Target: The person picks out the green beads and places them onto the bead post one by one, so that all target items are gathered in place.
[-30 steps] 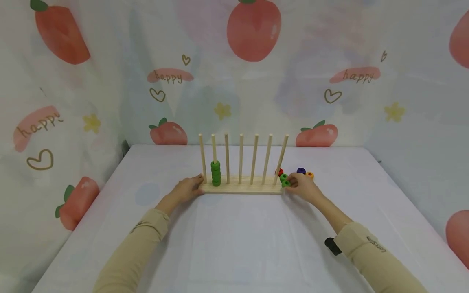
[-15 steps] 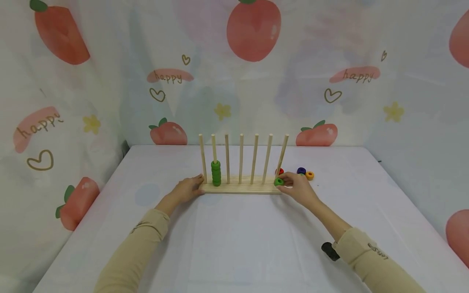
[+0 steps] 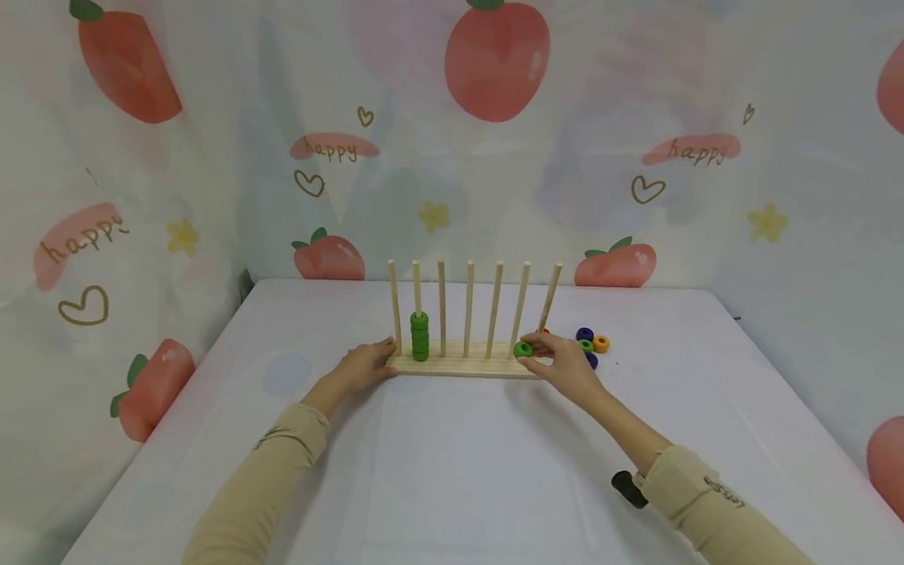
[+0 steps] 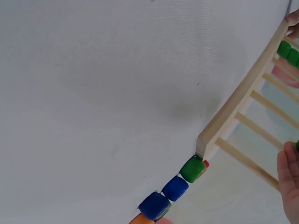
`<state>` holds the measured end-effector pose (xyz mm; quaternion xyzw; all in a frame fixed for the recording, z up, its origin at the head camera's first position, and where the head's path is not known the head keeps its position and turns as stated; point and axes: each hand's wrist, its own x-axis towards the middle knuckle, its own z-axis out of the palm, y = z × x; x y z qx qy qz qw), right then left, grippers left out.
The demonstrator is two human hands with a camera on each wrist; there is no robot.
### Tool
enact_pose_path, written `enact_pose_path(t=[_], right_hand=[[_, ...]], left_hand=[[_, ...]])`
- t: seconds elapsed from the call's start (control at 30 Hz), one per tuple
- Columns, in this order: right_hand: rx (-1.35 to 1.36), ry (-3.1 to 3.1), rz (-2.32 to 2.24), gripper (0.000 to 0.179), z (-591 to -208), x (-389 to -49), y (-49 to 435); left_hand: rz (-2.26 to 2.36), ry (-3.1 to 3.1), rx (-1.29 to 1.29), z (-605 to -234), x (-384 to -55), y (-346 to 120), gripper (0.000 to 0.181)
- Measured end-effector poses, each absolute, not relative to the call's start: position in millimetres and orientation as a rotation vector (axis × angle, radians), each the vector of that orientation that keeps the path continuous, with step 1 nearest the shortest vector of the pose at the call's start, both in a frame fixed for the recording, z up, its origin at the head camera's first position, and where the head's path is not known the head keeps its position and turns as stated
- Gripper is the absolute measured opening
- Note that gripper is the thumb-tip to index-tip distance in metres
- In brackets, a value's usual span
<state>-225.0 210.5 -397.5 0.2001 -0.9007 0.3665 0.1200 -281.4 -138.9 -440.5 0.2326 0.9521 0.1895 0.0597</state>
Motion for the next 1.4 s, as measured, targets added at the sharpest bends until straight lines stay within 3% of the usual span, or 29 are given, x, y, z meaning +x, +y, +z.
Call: enact_pose_path(t=[1.4], right_hand=[[0.817,-2.451,1.195,0.032,-365,-241,145]], left_hand=[[0.559,2.882,0.707,-442,-283,-141,0.056]])
